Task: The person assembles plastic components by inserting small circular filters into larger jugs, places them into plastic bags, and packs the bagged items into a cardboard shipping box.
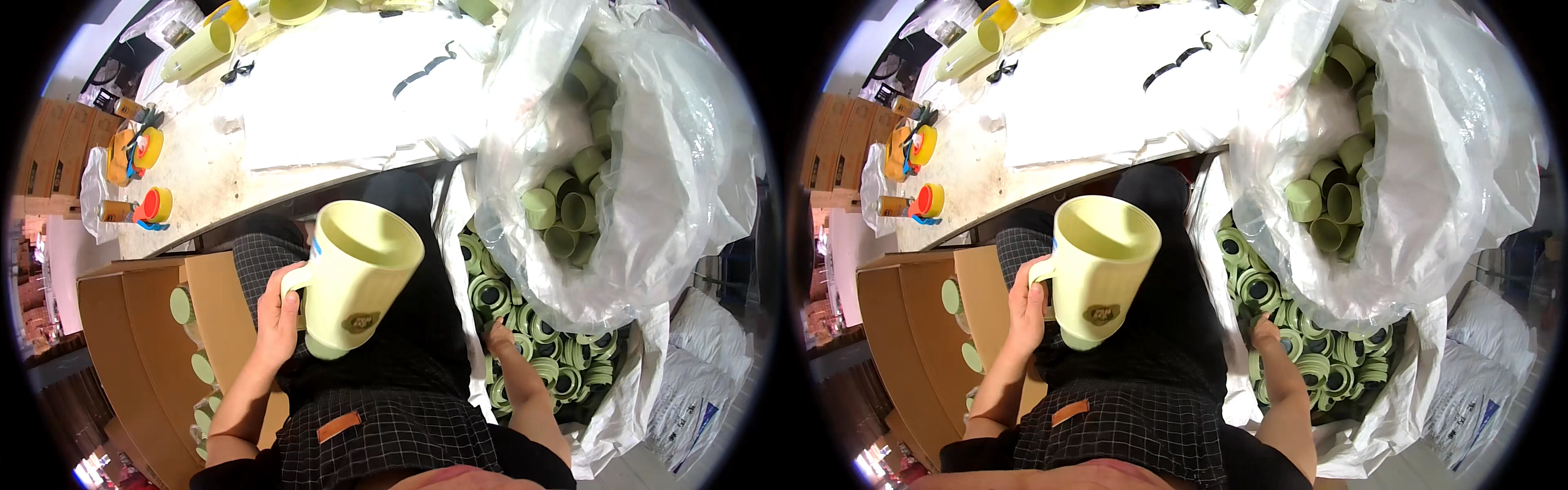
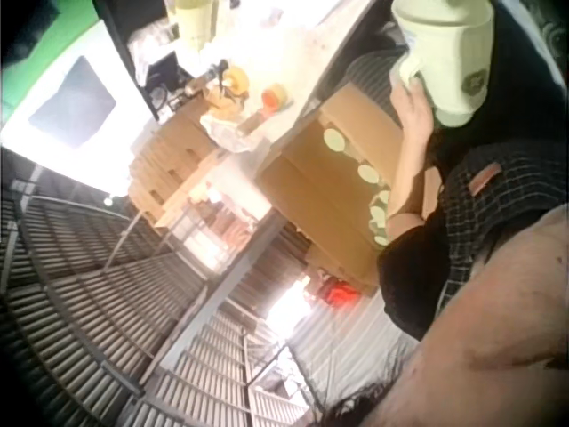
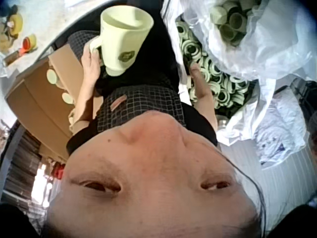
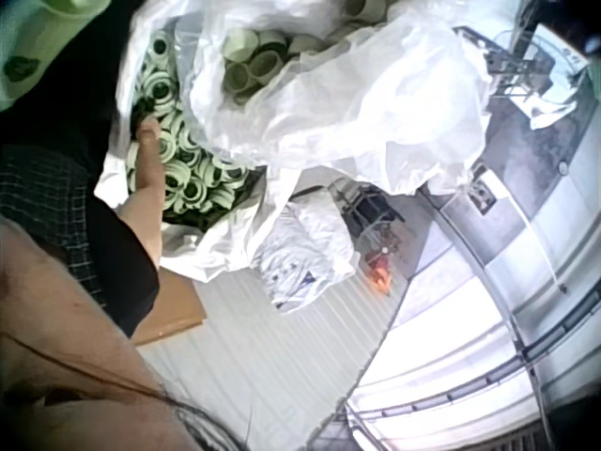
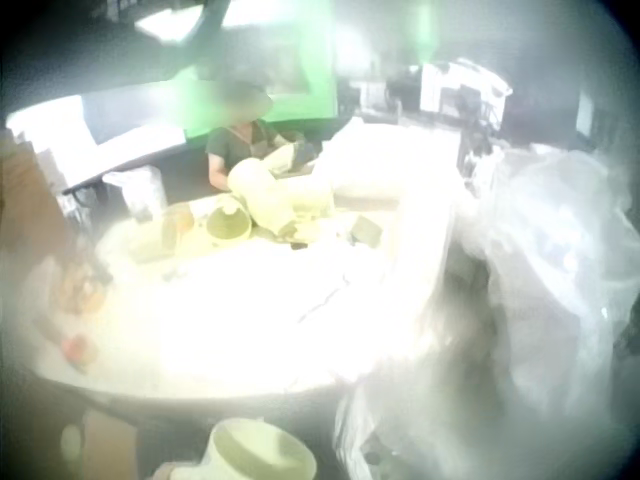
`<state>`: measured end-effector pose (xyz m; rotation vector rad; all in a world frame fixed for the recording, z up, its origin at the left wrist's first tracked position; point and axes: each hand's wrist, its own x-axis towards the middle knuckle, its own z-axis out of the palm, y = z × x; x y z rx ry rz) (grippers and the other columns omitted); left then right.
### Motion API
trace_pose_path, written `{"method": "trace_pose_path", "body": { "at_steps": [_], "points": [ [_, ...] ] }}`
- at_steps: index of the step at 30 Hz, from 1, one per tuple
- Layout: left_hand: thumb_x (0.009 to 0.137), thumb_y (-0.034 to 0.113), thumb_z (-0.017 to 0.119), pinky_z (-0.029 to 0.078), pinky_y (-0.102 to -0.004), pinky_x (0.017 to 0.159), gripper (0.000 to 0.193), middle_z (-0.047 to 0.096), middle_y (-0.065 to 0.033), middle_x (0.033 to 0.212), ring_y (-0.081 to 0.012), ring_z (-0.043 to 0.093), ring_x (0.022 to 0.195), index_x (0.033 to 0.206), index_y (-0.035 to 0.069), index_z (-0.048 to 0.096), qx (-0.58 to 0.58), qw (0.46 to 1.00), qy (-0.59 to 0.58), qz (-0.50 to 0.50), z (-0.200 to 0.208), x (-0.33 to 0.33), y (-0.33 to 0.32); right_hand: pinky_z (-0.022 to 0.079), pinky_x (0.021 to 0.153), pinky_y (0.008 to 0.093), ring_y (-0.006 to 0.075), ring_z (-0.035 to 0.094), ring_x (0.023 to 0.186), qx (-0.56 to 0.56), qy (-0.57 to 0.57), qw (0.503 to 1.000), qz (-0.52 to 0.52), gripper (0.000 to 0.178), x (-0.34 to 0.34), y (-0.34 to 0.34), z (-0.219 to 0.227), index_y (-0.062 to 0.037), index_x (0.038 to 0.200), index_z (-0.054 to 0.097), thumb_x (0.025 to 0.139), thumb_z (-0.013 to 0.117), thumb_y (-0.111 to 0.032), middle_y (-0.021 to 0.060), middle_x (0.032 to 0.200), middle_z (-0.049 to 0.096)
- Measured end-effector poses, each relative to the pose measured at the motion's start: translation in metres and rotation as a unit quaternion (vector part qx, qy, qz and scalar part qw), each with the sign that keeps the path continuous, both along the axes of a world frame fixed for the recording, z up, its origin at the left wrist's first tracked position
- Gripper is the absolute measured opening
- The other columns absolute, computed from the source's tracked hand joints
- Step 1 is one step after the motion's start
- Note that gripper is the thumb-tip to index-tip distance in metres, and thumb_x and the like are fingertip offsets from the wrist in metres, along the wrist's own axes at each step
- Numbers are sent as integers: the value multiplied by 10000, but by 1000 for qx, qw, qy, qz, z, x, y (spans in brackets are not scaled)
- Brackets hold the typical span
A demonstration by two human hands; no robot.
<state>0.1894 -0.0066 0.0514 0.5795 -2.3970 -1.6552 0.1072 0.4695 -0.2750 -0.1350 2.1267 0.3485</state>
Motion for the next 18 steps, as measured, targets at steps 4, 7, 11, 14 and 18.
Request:
{"method": "trace_pose_path", "body": {
  "at_steps": [4, 7, 11, 14, 18],
  "points": [
    [1051, 337, 438, 479, -353, 963, 454, 657, -152, 1212, -240, 639, 1102, 1317, -17, 537, 19, 998, -24, -50, 0, 5, 0, 524, 914, 433, 409, 641, 1102, -253, 118, 950, -140, 729, -43, 7, 62, 38, 1291, 582, 833, 712, -513, 253, 1194, 664],
    [1044, 298, 452, 471, -367, 996, 420, 632, -179, 1304, -277, 629, 1177, 1310, -14, 542, 68, 995, -18, -73, -5, 13, 2, 494, 928, 403, 370, 654, 1091, -468, 229, 836, -173, 466, -99, -86, 210, 18, 1257, 623, 924, 678, -302, 246, 1159, 676],
    [1028, 238, 476, 463, -400, 1032, 379, 594, -206, 1361, -342, 601, 1239, 1310, -7, 542, 96, 987, 54, -113, -9, 19, 5, 444, 875, 413, 305, 533, 971, -723, 239, 645, 59, 631, -114, -206, 337, -32, 1348, 586, 855, 710, -406, 141, 1025, 570],
    [1021, 205, 483, 460, -418, 1044, 363, 573, -220, 1390, -366, 598, 1240, 1320, 9, 541, 100, 989, 55, -97, -12, 36, -4, 455, 767, 374, 265, 537, 871, -731, 118, 631, 232, 634, -98, -257, 350, -72, 1336, 623, 872, 673, -502, 80, 924, 528],
    [1020, 194, 495, 480, -375, 1022, 355, 582, -176, 1400, -307, 620, 1221, 1322, 17, 555, 86, 992, 53, -69, -15, 42, -10, 448, 703, 356, 237, 527, 799, -742, 141, 595, 273, 624, -84, -251, 348, -58, 1291, 660, 891, 644, -537, 61, 884, 514]
  ]
}}
